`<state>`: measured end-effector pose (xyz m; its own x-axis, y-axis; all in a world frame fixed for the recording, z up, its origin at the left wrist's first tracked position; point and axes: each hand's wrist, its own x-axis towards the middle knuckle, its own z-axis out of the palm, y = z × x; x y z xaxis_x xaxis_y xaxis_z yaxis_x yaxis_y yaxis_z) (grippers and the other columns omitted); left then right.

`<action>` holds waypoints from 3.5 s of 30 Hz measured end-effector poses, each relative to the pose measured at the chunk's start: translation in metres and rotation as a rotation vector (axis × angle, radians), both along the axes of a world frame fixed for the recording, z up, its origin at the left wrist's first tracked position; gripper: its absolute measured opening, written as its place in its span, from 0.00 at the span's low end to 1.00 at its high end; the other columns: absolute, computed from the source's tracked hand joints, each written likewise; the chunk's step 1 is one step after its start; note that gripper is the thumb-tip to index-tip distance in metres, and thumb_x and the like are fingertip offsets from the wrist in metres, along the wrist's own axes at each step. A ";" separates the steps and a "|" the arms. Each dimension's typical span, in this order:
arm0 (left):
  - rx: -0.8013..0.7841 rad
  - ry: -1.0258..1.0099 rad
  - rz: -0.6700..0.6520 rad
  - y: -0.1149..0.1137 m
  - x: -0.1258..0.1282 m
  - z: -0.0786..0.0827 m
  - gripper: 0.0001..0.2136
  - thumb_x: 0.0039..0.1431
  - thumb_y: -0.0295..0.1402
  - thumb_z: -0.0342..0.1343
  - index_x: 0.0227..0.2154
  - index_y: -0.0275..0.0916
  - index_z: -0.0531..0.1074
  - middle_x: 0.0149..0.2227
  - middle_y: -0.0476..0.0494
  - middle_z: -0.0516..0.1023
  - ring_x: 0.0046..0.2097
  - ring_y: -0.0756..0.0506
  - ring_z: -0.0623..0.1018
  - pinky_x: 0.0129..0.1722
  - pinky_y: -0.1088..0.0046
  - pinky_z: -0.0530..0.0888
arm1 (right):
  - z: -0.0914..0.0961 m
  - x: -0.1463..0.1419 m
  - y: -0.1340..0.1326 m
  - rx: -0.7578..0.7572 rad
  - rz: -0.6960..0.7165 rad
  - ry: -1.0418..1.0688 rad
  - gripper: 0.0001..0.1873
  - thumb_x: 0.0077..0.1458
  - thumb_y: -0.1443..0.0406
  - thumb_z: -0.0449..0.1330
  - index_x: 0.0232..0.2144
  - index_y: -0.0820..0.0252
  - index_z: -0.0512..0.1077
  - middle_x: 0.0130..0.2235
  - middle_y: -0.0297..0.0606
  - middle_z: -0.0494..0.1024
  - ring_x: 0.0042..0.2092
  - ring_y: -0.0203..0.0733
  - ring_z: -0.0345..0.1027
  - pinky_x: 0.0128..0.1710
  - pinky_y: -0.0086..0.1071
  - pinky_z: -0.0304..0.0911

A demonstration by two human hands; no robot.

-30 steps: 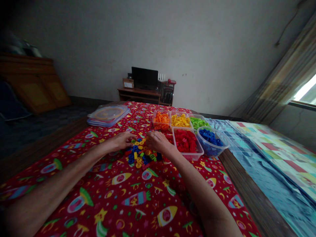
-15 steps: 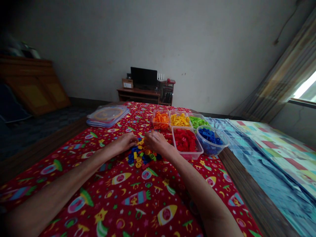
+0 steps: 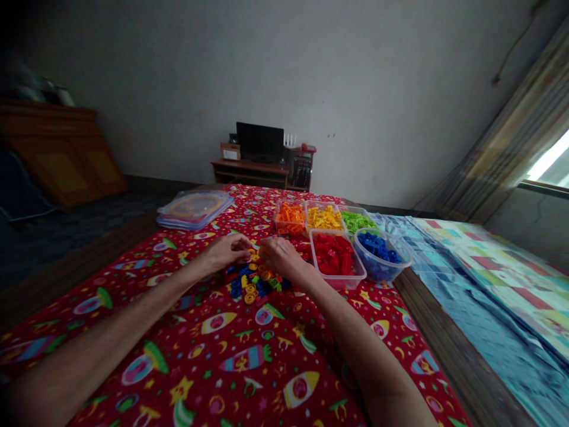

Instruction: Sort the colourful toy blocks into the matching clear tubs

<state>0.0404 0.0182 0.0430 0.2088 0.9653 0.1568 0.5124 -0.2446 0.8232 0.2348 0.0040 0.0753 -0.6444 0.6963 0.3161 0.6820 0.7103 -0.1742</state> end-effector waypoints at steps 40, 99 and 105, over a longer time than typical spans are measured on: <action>0.240 -0.211 0.115 0.005 0.011 -0.005 0.20 0.58 0.37 0.48 0.53 0.36 0.63 0.53 0.34 0.72 0.53 0.41 0.73 0.53 0.60 0.69 | 0.022 0.017 0.022 -0.097 -0.156 0.167 0.12 0.52 0.69 0.56 0.37 0.65 0.78 0.30 0.40 0.79 0.30 0.35 0.68 0.32 0.26 0.58; 0.060 0.518 -0.349 -0.011 -0.018 0.022 0.07 0.47 0.31 0.56 0.29 0.42 0.77 0.28 0.50 0.80 0.29 0.47 0.76 0.29 0.78 0.69 | -0.022 -0.002 -0.007 0.077 0.092 -0.022 0.11 0.54 0.74 0.50 0.39 0.66 0.70 0.33 0.42 0.73 0.35 0.37 0.63 0.35 0.29 0.56; 0.090 0.607 -0.347 -0.021 -0.010 0.026 0.12 0.45 0.28 0.57 0.35 0.44 0.77 0.34 0.49 0.81 0.34 0.45 0.77 0.33 0.77 0.70 | -0.009 -0.005 -0.011 -0.002 -0.087 -0.231 0.14 0.52 0.74 0.50 0.37 0.64 0.73 0.28 0.41 0.74 0.28 0.37 0.61 0.27 0.29 0.51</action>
